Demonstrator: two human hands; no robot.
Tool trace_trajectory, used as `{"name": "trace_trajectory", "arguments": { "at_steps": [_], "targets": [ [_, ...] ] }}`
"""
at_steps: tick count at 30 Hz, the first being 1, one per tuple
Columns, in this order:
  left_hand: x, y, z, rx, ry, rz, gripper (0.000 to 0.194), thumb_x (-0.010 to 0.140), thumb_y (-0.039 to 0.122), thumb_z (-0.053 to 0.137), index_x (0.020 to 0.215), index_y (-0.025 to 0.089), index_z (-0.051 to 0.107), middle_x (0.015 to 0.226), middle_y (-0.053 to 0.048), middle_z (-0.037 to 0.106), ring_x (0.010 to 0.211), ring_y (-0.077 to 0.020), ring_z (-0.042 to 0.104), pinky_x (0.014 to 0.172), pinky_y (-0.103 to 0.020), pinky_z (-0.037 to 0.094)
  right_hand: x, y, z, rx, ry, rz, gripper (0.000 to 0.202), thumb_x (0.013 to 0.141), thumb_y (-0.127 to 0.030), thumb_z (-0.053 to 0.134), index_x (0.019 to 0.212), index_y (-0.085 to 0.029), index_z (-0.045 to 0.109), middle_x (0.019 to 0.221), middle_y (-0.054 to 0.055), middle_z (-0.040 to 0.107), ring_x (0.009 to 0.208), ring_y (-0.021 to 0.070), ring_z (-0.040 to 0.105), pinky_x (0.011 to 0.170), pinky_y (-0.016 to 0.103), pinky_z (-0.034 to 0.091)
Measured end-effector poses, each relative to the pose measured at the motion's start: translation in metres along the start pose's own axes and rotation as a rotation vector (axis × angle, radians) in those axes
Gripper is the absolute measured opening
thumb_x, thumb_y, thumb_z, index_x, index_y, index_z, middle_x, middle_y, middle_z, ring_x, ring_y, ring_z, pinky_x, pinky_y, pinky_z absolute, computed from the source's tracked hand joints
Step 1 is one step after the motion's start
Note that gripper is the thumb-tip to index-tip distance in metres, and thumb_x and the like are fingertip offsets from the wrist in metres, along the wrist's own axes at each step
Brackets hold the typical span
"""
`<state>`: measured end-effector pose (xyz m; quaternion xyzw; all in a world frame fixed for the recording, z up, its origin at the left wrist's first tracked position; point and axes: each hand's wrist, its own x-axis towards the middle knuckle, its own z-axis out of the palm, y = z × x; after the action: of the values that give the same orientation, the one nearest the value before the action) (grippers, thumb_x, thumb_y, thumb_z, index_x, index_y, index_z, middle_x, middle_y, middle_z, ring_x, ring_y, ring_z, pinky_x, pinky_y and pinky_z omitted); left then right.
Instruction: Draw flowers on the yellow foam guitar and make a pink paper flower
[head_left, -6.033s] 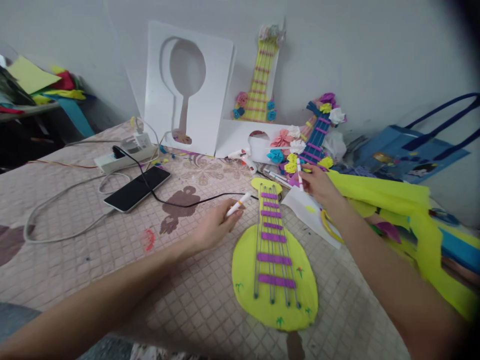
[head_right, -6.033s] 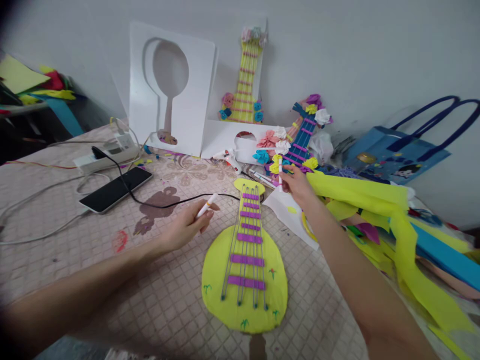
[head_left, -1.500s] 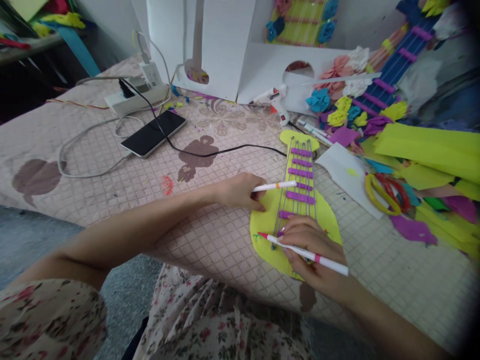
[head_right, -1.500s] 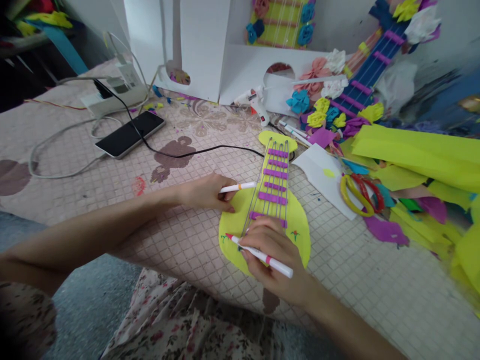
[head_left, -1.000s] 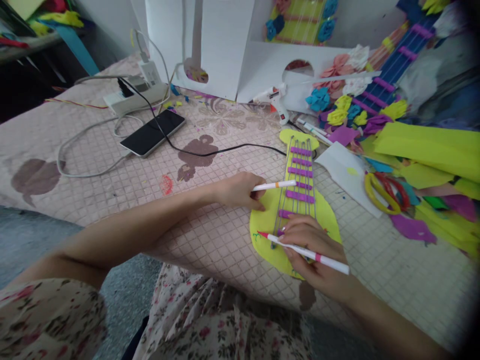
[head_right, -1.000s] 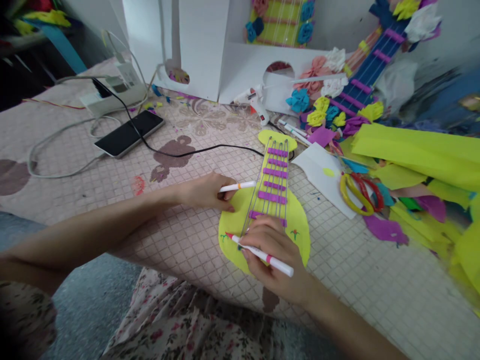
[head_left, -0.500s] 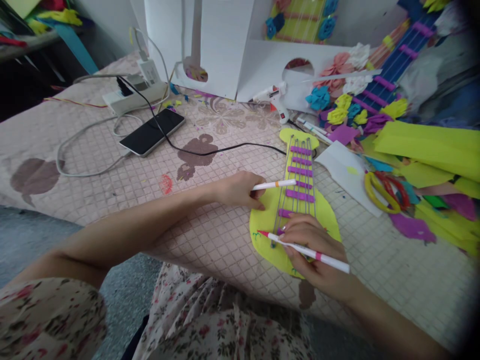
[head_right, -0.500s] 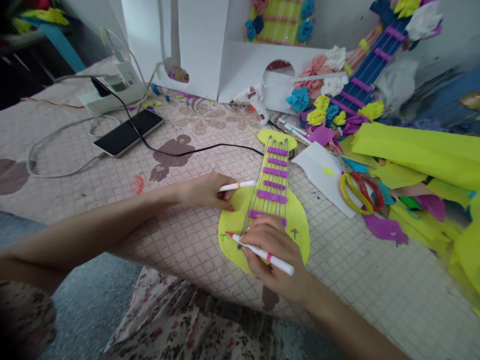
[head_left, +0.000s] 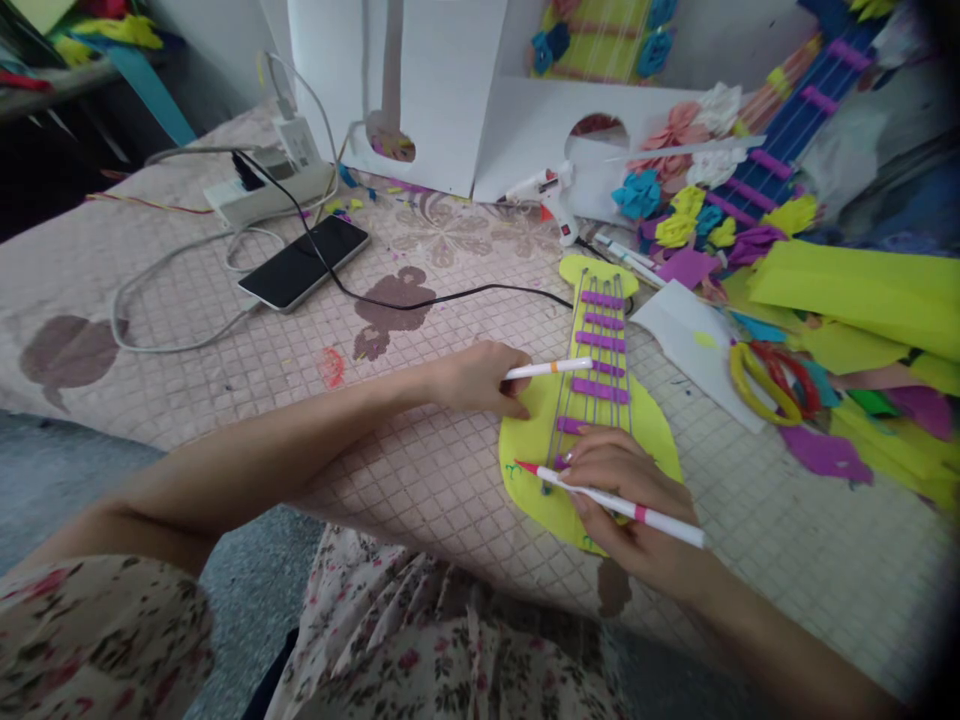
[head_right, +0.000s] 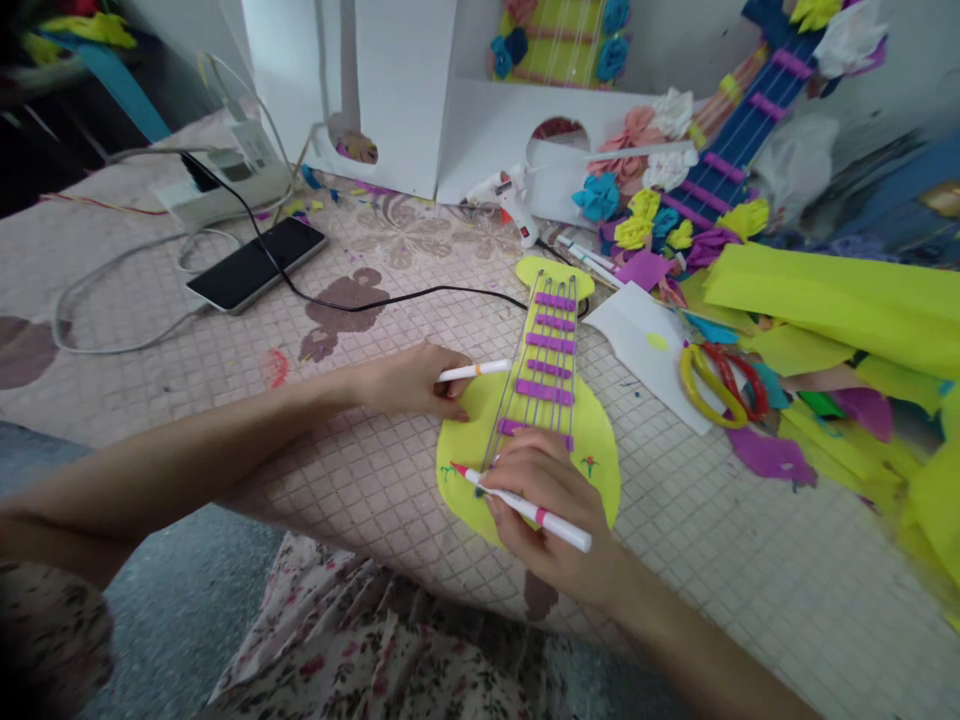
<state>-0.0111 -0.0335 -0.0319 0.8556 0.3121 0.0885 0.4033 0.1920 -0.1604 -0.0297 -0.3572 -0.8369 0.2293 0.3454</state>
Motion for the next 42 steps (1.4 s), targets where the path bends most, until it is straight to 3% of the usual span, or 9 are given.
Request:
{"name": "trace_trajectory", "arguments": {
  "at_steps": [42],
  "targets": [
    [0.0001,-0.0014,0.0002,0.002,0.021,0.006,0.023,0.065,0.029,0.068,0.066,0.015,0.049,0.057,0.006,0.048,0.052,-0.0056,0.041,0.053,-0.019,0.030,0.0021,-0.0003,0.0019,-0.031,0.010,-0.029,0.024,0.078,-0.009,0.057,0.098,-0.022,0.061,0.082,0.002,0.066,0.085,0.0197,0.061,0.086,0.045,0.049]
  ]
}}
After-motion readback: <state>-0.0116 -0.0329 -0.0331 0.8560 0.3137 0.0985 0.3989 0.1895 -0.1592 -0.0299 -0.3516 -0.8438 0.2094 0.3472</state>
